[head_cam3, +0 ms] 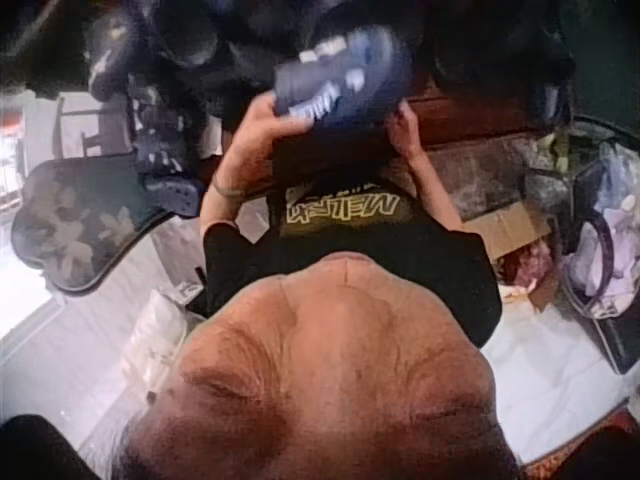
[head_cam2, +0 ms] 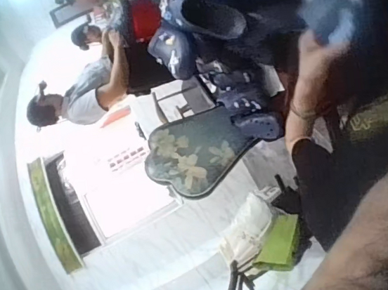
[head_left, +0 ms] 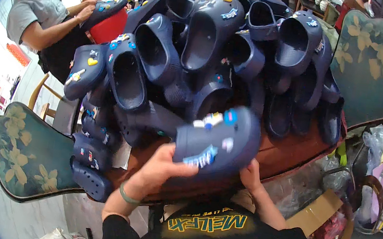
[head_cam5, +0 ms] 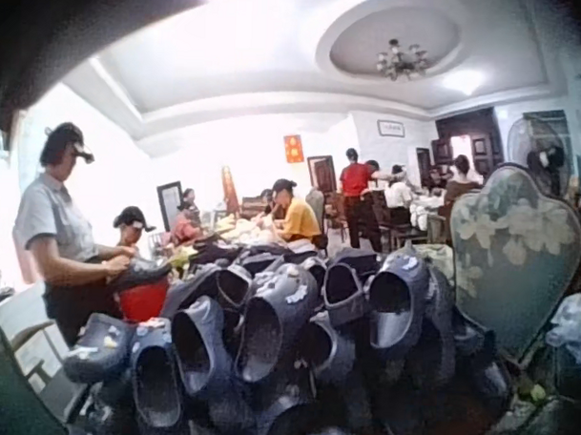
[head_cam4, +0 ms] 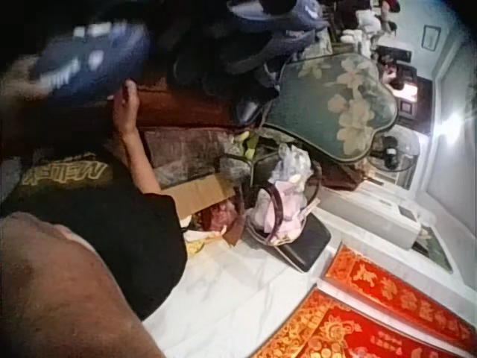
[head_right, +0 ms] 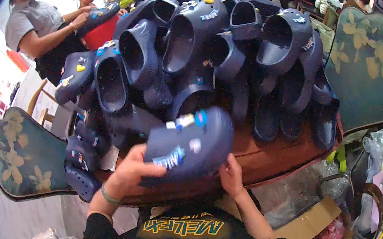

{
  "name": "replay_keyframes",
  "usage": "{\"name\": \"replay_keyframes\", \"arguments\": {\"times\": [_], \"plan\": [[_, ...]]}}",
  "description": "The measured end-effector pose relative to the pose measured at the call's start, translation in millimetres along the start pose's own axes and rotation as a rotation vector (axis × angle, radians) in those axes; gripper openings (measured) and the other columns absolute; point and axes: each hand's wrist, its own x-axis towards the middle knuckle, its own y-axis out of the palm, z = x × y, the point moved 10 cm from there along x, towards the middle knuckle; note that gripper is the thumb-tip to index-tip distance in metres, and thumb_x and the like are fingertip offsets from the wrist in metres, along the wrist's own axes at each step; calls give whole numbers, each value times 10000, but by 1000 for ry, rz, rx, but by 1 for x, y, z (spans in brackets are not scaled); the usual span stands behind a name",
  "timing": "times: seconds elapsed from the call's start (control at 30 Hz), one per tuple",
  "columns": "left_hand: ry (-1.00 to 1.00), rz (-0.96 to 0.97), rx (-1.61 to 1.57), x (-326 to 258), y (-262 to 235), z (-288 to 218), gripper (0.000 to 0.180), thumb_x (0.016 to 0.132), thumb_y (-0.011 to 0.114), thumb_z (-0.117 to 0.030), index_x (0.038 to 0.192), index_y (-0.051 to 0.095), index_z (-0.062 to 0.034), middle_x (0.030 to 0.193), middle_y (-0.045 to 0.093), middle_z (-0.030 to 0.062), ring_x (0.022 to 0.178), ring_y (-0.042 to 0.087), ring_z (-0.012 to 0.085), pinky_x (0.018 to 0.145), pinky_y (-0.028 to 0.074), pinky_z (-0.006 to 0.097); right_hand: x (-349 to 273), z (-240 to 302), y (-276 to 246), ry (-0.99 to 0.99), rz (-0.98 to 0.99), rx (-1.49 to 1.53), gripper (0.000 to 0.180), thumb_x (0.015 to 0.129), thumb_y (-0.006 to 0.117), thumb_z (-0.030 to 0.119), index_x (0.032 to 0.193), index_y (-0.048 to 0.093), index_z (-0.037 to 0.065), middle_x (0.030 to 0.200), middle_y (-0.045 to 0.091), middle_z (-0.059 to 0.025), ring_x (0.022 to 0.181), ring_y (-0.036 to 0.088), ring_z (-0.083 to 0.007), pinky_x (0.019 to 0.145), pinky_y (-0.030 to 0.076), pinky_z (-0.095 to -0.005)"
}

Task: Manually attaching decorative charms and labels to rubber clogs.

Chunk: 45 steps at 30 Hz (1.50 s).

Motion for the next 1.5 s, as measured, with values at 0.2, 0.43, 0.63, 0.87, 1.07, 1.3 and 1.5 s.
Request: {"name": "replay_keyframes", "arguments": {"times": [0.2, 0.43, 0.63, 0.87, 1.07, 1.3, 1.5], "plan": [[467, 10, -83, 81, 19, -187, 384, 840, 696, -230, 1145, 619, -10, 1027, 673, 66, 898, 646, 161, 815, 508, 305, -4, -14, -1, 48, -52, -161, 162, 930, 573, 89, 1077, 589, 23, 955, 640, -116, 829, 639, -201, 718, 495, -298], [527, -235, 686, 216, -143, -319, 422, 852, 717, -285, 1160, 598, -23, 983, 667, 67, 786, 649, 169, 695, 525, 317, -4, 28, 28, -252, -26, -245, 103, 897, 594, 73, 990, 589, 29, 947, 635, -130, 889, 628, -313, 766, 499, -368], [645, -345, 842, 247, -78, -263, 485, 810, 739, -199, 1185, 555, 49, 1045, 655, 125, 887, 635, 216, 780, 505, 327, -9, 19, 2, -253, -58, -273, 112, 891, 598, 71, 994, 589, 27, 941, 635, -127, 899, 627, -311, 771, 497, -369], [613, -540, 1140, 220, -88, -271, 684, 823, 726, -315, 1296, 462, 104, 1188, 600, 237, 1083, 592, 324, 953, 440, 358, -10, 41, -27, -304, -179, -282, 114, 859, 613, 59, 973, 611, 47, 912, 628, -113, 859, 615, -294, 760, 485, -375], [1062, -628, 1453, 101, -13, -233, 654, 828, 720, -232, 1357, 433, 23, 1405, 426, 223, 1378, 303, 367, 1128, 233, 428, -19, 118, -243, -332, -941, -1039, 299, 826, 641, 91, 1106, 551, 37, 1099, 560, -153, 1063, 527, -337, 963, 406, -416], [924, -223, 1474, 49, 57, -145, 609, 716, 762, -60, 1277, 527, -30, 1442, 406, 170, 1401, 270, 376, 1134, 242, 453, 36, 63, -430, 300, -723, -1085, 462, 867, 645, 377, 1093, 578, -20, 959, 647, -202, 932, 620, -374, 860, 484, -444], [803, -49, 1451, 62, 55, -110, 536, 736, 770, -94, 1223, 561, -9, 1401, 443, 187, 1378, 307, 385, 1095, 318, 453, 64, 31, -451, 518, -597, -1292, 603, 901, 465, 541, 1013, 653, -20, 1066, 641, -269, 1028, 611, -399, 879, 474, -475]]}}
